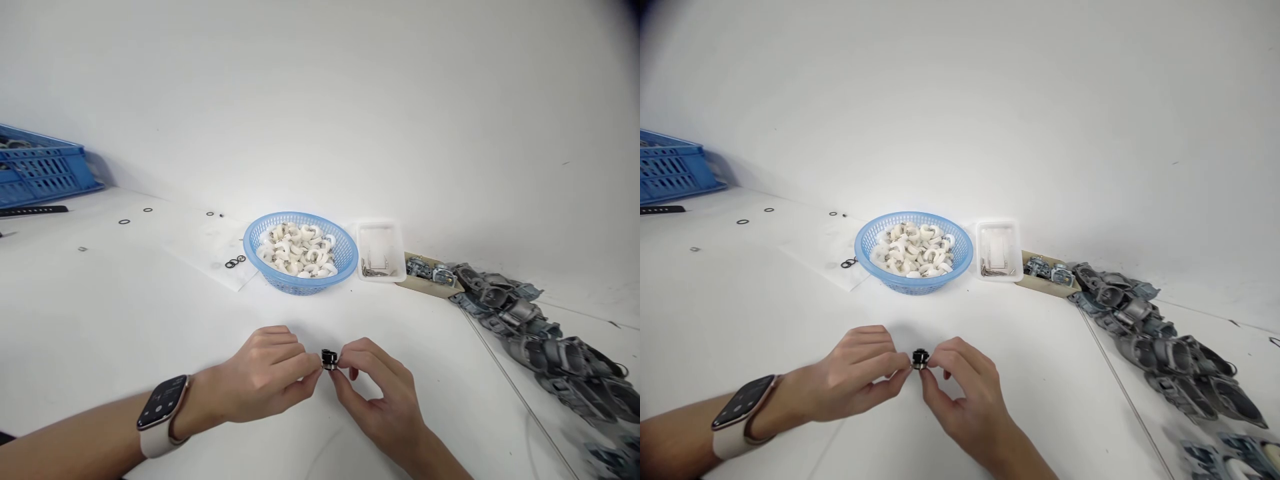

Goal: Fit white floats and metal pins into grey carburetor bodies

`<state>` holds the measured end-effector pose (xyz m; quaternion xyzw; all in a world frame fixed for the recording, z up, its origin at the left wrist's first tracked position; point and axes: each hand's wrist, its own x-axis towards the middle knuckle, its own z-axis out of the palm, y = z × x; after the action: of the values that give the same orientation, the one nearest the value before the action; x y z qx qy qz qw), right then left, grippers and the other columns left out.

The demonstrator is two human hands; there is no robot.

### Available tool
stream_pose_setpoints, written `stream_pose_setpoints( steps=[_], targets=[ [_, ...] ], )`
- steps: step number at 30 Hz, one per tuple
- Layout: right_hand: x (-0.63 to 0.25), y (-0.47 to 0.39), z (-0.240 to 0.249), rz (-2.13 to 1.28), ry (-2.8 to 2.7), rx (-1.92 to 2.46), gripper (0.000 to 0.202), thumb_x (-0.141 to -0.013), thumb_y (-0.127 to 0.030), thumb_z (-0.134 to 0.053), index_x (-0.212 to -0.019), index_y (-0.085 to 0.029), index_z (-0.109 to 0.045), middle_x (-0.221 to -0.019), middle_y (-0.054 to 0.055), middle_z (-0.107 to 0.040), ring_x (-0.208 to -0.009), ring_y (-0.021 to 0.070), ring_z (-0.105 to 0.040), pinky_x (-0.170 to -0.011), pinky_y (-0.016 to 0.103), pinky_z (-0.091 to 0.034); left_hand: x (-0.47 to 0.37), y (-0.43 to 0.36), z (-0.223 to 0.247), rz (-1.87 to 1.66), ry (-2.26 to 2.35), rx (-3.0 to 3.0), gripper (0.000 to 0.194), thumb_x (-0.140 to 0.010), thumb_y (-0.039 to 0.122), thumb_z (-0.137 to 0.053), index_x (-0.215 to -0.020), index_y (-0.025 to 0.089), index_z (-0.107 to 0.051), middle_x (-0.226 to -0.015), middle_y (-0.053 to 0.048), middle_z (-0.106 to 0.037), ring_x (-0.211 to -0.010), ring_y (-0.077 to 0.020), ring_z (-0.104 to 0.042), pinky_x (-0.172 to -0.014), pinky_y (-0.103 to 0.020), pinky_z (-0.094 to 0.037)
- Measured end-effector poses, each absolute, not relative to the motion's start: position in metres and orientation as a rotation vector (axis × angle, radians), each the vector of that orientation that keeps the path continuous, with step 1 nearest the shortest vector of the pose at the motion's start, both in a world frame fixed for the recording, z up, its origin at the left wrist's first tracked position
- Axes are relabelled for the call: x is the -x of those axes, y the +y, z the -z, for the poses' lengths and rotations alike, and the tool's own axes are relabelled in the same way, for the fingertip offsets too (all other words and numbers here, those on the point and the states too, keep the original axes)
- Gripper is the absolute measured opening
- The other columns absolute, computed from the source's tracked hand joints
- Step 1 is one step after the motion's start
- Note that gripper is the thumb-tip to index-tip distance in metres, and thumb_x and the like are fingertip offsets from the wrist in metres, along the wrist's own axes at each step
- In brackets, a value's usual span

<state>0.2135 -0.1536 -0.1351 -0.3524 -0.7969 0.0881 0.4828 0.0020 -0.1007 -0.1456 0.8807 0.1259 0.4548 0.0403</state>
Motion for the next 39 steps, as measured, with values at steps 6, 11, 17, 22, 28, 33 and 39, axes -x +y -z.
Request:
stream_pose_setpoints(
  steps=[6,11,17,22,28,33,39],
  targets=[
    [-0.213,-0.156,0.135,-0.137,-1.963,0.858,0.026,-0.087,0.002,-0.062,-0.097,-0.022,-0.06,-0.08,0.003,-0.065,-0.065,0.0146,-0.056,-0.057,0.028,-0.05,-0.001,-0.101,0.146,-1.38,0.372,-2.703,0.01,-0.094,0.006,-0.061,-0.098,0.015,-0.062,-0.063,0.002,-0.061,-0.052,-0.0114,-0.05,-0.053,-0.029,-0.039],
    [-0.213,-0.156,0.137,-0.056,-1.979,0.853,0.025,-0.087,0.001,-0.063,-0.098,-0.021,-0.061,-0.08,0.003,-0.065,-0.067,0.0153,-0.058,-0.058,0.029,-0.051,-0.002,-0.101,0.148,-1.383,0.37,-2.697,0.007,-0.095,0.008,-0.062,-0.094,0.015,-0.062,-0.062,0.002,-0.06,-0.052,-0.0112,-0.05,-0.052,-0.029,-0.038],
    [-0.209,-0.157,0.134,0.005,-1.97,0.823,0.023,-0.085,0.003,-0.064,-0.094,-0.018,-0.062,-0.078,0.004,-0.065,-0.066,0.0138,-0.057,-0.057,0.027,-0.05,-0.002,-0.103,0.144,-1.399,0.346,-2.679,0.008,-0.094,0.006,-0.062,-0.095,0.014,-0.062,-0.062,0.001,-0.061,-0.051,-0.0113,-0.05,-0.053,-0.028,-0.038],
    [-0.208,-0.158,0.133,0.02,-1.956,0.81,0.022,-0.084,0.003,-0.064,-0.092,-0.017,-0.061,-0.076,0.003,-0.064,-0.065,0.0129,-0.055,-0.056,0.027,-0.048,-0.002,-0.106,0.14,-1.392,0.357,-2.691,0.009,-0.093,0.006,-0.062,-0.094,0.014,-0.062,-0.06,0.003,-0.058,-0.051,-0.0111,-0.047,-0.052,-0.028,-0.037],
    [-0.209,-0.158,0.135,0.018,-1.955,0.79,0.021,-0.084,0.003,-0.065,-0.092,-0.016,-0.062,-0.077,0.004,-0.065,-0.064,0.0127,-0.055,-0.056,0.027,-0.048,-0.005,-0.108,0.142,-1.431,0.379,-2.676,0.009,-0.091,0.006,-0.064,-0.092,0.015,-0.061,-0.057,0.005,-0.052,-0.05,-0.0105,-0.042,-0.051,-0.028,-0.034],
    [-0.205,-0.159,0.136,0.019,-1.938,0.785,0.019,-0.084,0.001,-0.066,-0.09,-0.016,-0.062,-0.075,0.003,-0.064,-0.063,0.0125,-0.054,-0.055,0.027,-0.047,-0.007,-0.114,0.142,-1.466,0.415,-2.643,0.013,-0.088,0.003,-0.063,-0.089,0.016,-0.059,-0.057,0.006,-0.051,-0.05,-0.0102,-0.041,-0.05,-0.028,-0.034],
    [-0.203,-0.161,0.137,0.026,-1.922,0.794,0.019,-0.084,0.001,-0.065,-0.089,-0.017,-0.061,-0.074,0.002,-0.062,-0.062,0.0125,-0.053,-0.055,0.027,-0.046,-0.008,-0.115,0.142,-1.488,0.421,-2.612,0.014,-0.085,0.004,-0.063,-0.088,0.017,-0.057,-0.057,0.006,-0.051,-0.05,-0.0104,-0.042,-0.05,-0.028,-0.034]
  ],
)
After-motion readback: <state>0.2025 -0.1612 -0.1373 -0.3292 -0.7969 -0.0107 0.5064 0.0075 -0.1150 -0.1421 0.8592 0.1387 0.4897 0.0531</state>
